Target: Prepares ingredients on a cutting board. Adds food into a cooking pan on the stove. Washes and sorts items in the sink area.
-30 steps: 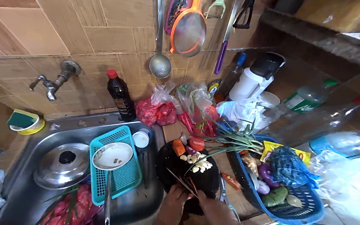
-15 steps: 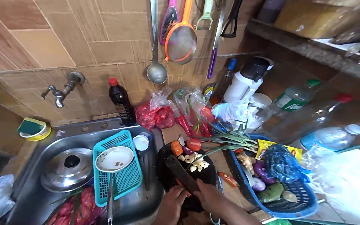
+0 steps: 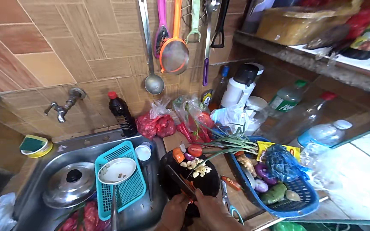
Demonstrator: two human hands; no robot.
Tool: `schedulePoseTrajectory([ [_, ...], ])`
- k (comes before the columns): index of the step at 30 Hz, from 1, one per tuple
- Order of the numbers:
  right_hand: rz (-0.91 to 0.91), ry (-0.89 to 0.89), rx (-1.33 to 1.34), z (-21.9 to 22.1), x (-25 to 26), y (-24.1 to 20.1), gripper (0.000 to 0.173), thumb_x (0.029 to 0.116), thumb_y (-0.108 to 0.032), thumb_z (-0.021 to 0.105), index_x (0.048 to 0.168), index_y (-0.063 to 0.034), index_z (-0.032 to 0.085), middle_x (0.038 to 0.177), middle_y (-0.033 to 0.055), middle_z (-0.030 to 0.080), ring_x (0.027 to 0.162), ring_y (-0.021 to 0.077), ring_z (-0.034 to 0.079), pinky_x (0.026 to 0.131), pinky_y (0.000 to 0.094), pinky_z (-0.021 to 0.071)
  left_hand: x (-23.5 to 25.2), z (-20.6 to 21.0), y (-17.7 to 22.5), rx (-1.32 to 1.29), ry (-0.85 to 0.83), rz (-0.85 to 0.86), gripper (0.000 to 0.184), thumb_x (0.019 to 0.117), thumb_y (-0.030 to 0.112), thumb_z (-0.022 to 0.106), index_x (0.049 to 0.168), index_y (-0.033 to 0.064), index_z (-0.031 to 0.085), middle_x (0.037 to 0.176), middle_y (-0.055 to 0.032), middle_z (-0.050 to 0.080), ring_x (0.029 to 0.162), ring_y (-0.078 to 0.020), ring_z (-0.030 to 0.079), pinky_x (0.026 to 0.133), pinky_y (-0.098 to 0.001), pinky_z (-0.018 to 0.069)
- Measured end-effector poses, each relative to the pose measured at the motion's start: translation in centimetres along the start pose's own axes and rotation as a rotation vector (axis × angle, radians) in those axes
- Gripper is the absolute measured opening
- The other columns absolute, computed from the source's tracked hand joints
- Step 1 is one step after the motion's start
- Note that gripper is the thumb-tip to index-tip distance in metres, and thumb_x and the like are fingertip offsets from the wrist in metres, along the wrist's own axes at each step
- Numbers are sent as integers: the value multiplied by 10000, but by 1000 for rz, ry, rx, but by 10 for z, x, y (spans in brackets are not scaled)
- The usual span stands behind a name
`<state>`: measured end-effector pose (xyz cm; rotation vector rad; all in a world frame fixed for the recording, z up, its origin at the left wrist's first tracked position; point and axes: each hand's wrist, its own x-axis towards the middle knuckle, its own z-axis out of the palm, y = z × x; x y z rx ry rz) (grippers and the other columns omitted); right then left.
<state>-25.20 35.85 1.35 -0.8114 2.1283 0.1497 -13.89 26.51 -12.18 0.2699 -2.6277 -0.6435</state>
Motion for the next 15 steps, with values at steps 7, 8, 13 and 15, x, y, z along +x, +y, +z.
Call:
schedulePoseTrajectory([
  [7, 64, -67, 0, 3, -25, 3, 491, 1104, -226, 459, 1553, -70, 336, 1233, 301, 667, 1162, 512, 649, 946, 661, 515, 1, -3, 4, 41, -4, 10, 206, 845, -29, 718, 1010, 66, 798, 1059, -159, 763, 989, -315, 757, 842, -428, 631],
  [8, 77, -73, 2, 4, -30, 5, 480, 1107, -220, 447, 1549, -63, 345, 1223, 307, 670, 1158, 515, 650, 939, 665, 516, 1, -3, 4, 43, 8, 16, 209, 829, -32, 727, 998, 69, 799, 1048, -154, 764, 982, -309, 758, 836, -419, 633],
  [13, 50, -57, -3, 10, -10, -5, 538, 1056, -106, 516, 1557, -77, 320, 1216, 289, 674, 1134, 505, 664, 920, 658, 532, -1, -2, 3, 76, -16, 21, 229, 811, -18, 732, 1017, 58, 797, 1074, -137, 765, 1013, -285, 751, 877, -397, 620],
  [15, 33, -25, -17, 9, 9, -16, 679, 957, -12, 618, 1554, -107, 309, 1225, 269, 672, 1132, 486, 668, 910, 644, 543, -3, 0, 1, 97, -14, 40, 269, 794, -21, 726, 1047, 42, 794, 1084, -132, 766, 1023, -279, 747, 892, -389, 614],
])
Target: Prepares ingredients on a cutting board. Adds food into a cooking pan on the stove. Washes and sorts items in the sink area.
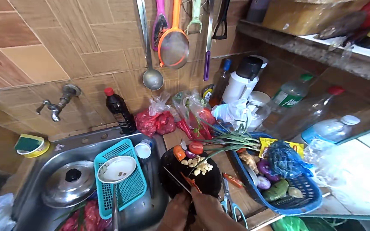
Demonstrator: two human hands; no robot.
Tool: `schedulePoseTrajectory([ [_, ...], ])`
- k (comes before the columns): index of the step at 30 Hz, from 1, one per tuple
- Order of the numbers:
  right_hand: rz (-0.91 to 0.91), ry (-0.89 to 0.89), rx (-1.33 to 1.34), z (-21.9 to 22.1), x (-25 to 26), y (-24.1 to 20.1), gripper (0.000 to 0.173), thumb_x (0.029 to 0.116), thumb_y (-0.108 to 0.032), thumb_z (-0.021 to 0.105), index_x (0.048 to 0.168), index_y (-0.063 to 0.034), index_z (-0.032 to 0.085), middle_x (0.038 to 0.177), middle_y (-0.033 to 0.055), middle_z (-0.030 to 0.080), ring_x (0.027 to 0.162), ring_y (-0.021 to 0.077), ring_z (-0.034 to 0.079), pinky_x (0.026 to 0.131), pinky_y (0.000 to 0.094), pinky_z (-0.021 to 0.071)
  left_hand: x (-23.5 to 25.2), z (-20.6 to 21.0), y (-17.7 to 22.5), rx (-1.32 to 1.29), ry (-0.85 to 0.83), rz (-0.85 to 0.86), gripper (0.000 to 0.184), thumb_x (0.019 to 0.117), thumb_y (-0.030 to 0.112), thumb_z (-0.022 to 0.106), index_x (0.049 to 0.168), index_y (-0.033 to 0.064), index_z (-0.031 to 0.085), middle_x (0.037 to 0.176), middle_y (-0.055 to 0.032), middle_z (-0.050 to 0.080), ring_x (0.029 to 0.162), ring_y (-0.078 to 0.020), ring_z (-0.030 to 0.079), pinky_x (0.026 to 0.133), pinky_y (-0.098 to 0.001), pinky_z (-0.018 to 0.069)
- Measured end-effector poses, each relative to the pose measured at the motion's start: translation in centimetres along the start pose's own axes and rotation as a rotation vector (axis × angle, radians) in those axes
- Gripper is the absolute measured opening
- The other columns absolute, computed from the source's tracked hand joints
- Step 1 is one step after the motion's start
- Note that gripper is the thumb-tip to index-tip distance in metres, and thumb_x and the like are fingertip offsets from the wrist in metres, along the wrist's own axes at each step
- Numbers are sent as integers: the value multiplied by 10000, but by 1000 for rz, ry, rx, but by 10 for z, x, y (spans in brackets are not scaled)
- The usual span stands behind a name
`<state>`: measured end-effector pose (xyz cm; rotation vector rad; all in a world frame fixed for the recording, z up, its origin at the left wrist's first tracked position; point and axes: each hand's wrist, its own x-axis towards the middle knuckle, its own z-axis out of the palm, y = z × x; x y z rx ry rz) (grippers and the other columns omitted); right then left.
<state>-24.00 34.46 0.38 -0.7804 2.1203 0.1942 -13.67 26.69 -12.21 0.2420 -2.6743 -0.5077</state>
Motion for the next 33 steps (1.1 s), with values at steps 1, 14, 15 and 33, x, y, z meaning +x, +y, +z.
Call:
schedulePoseTrajectory([
  [1, 1, 9, -5, -2, 5, -4, 720, 936, 5, 631, 1561, -119, 296, 1233, 263, 671, 1139, 478, 668, 911, 637, 544, 0, 1, -1, 4, 5, 0, 276, 798, -29, 722, 1055, 42, 794, 1086, -130, 767, 1025, -278, 746, 893, -388, 613],
  [14, -109, 127, 267, -4, 23, 38, 483, 1112, -335, 455, 1490, -36, 418, 1271, 280, 643, 1213, 450, 634, 1014, 610, 505, 6, 5, -16, -117, 102, 87, 131, 858, 0, 706, 936, 66, 788, 991, -107, 766, 1005, -272, 741, 908, -373, 607],
  [15, -91, 152, 261, -7, 20, 34, 478, 1118, -352, 431, 1496, -61, 413, 1265, 272, 652, 1207, 448, 642, 1004, 610, 512, 6, 7, -18, -112, 126, 104, 111, 865, 17, 709, 924, 69, 787, 977, -104, 766, 987, -269, 744, 894, -367, 610],
  [33, 218, 182, 402, 49, -65, 94, 502, 1103, -357, 460, 1527, -89, 437, 1209, 299, 679, 1144, 502, 660, 948, 667, 516, 74, -33, -41, -131, -529, 144, 409, 987, -57, 476, 1288, 86, 713, 1303, -131, 675, 1322, -299, 565, 1151, -389, 430],
])
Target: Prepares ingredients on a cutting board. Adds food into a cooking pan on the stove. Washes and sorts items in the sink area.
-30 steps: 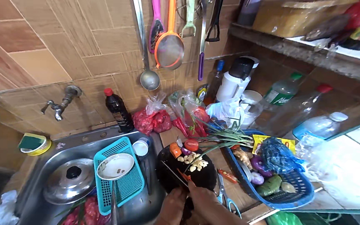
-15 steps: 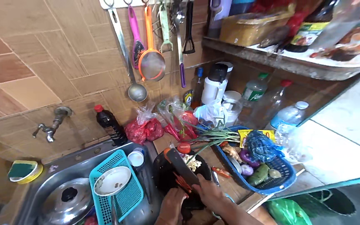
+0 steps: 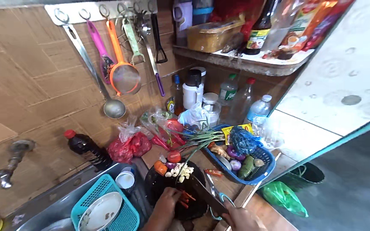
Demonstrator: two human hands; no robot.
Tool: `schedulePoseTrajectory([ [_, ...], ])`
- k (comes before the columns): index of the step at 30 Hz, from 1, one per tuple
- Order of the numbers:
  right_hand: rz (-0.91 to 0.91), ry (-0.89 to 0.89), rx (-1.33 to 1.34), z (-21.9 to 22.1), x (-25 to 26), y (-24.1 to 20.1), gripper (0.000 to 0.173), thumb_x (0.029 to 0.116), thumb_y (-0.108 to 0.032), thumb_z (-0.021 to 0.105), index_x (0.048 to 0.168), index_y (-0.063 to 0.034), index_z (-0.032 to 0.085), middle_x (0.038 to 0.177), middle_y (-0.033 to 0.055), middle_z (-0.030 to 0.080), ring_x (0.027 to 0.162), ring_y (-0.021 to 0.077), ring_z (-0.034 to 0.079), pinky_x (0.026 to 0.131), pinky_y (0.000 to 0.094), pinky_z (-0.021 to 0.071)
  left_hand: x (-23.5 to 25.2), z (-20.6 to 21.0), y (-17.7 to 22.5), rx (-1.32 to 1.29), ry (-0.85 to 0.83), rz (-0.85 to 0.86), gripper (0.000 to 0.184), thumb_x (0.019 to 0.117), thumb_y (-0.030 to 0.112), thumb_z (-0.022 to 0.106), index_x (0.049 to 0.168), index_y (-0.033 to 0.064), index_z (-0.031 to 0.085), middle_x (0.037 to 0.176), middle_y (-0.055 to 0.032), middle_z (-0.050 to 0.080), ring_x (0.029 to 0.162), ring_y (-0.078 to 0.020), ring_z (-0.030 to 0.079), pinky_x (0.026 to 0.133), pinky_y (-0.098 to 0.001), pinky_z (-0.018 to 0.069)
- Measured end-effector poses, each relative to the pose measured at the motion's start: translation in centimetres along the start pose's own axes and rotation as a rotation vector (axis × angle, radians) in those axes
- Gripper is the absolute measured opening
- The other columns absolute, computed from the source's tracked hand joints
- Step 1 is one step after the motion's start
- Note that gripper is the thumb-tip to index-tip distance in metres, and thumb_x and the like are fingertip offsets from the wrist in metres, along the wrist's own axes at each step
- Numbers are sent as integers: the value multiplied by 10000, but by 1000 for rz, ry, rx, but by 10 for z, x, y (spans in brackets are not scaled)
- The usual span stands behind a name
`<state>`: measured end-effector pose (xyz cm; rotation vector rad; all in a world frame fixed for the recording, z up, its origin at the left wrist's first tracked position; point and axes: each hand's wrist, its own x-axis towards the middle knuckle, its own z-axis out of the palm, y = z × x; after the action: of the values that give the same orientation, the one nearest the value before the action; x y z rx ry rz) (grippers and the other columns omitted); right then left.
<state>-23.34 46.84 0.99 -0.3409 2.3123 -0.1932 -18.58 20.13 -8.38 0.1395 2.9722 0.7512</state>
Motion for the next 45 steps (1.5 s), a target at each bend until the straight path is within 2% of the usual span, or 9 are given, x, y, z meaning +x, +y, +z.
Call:
schedulePoseTrajectory([
  [2, 43, -7, -13, 3, -4, -5, 510, 1109, -372, 430, 1544, -107, 407, 1203, 290, 685, 1140, 501, 664, 946, 661, 519, -1, 0, 5, -12, 31, 37, 357, 983, 40, 585, 1323, 73, 689, 1326, -146, 666, 1324, -311, 567, 1148, -406, 434],
  [5, 66, 10, -31, 8, -13, -11, 452, 1115, -344, 397, 1493, -99, 440, 1154, 279, 702, 1104, 492, 684, 912, 658, 532, 9, -8, 2, 17, -82, 111, 709, 865, 250, 817, 1480, 45, 531, 1486, -172, 546, 1437, -332, 455, 1208, -451, 350],
  [8, 67, 21, -32, 15, -24, -12, 429, 1119, -313, 379, 1471, -81, 460, 1153, 282, 703, 1103, 495, 682, 908, 656, 530, 17, -4, -9, 7, -174, 177, 600, 911, 273, 775, 1453, 98, 586, 1448, -163, 583, 1405, -337, 488, 1195, -471, 360],
  [11, 69, 58, -26, 22, -30, -11, 403, 1110, -265, 380, 1452, -78, 483, 1146, 281, 703, 1086, 499, 685, 883, 657, 537, 8, 12, -4, -14, -7, 109, 419, 961, 245, 703, 1347, 82, 682, 1250, -197, 685, 1222, -363, 629, 1080, -450, 491],
  [17, 136, 57, -37, 27, -27, -27, 437, 1066, -121, 434, 1502, -100, 431, 1207, 281, 681, 1108, 499, 674, 875, 644, 542, 0, 42, 40, -79, 208, -138, 461, 946, 246, 715, 1351, 30, 668, 1227, -201, 698, 1203, -379, 636, 1070, -457, 493],
  [22, 123, 56, -101, 18, -31, -33, 468, 1058, -112, 465, 1525, -130, 433, 1272, 290, 651, 1123, 505, 663, 868, 646, 543, -23, 49, 38, -113, 491, -189, 723, 792, 320, 865, 1357, -59, 623, 1335, -310, 613, 1247, -529, 564, 1068, -623, 447],
  [26, 135, 67, -118, 20, -26, -42, 534, 1027, -15, 464, 1547, -122, 405, 1297, 310, 627, 1121, 521, 656, 858, 649, 545, -36, 43, 53, -241, 394, -354, 580, 883, 184, 794, 1355, -96, 605, 1298, -354, 590, 1226, -536, 554, 1076, -578, 449],
  [41, -49, 82, -159, 22, -20, -47, 426, 1111, -240, 405, 1514, -104, 435, 1228, 275, 680, 1099, 489, 685, 904, 636, 542, -22, 69, 33, -196, 531, -115, 355, 921, 182, 734, 1227, 2, 736, 1281, -220, 690, 1218, -415, 645, 1067, -529, 497],
  [45, -3, 23, -216, 19, -20, -54, 469, 1078, -135, 439, 1544, -105, 392, 1241, 286, 669, 1115, 507, 671, 896, 648, 541, -15, 73, 34, -105, 545, -83, 241, 957, 131, 668, 1144, 32, 783, 1191, -138, 750, 1133, -359, 697, 1012, -482, 542],
])
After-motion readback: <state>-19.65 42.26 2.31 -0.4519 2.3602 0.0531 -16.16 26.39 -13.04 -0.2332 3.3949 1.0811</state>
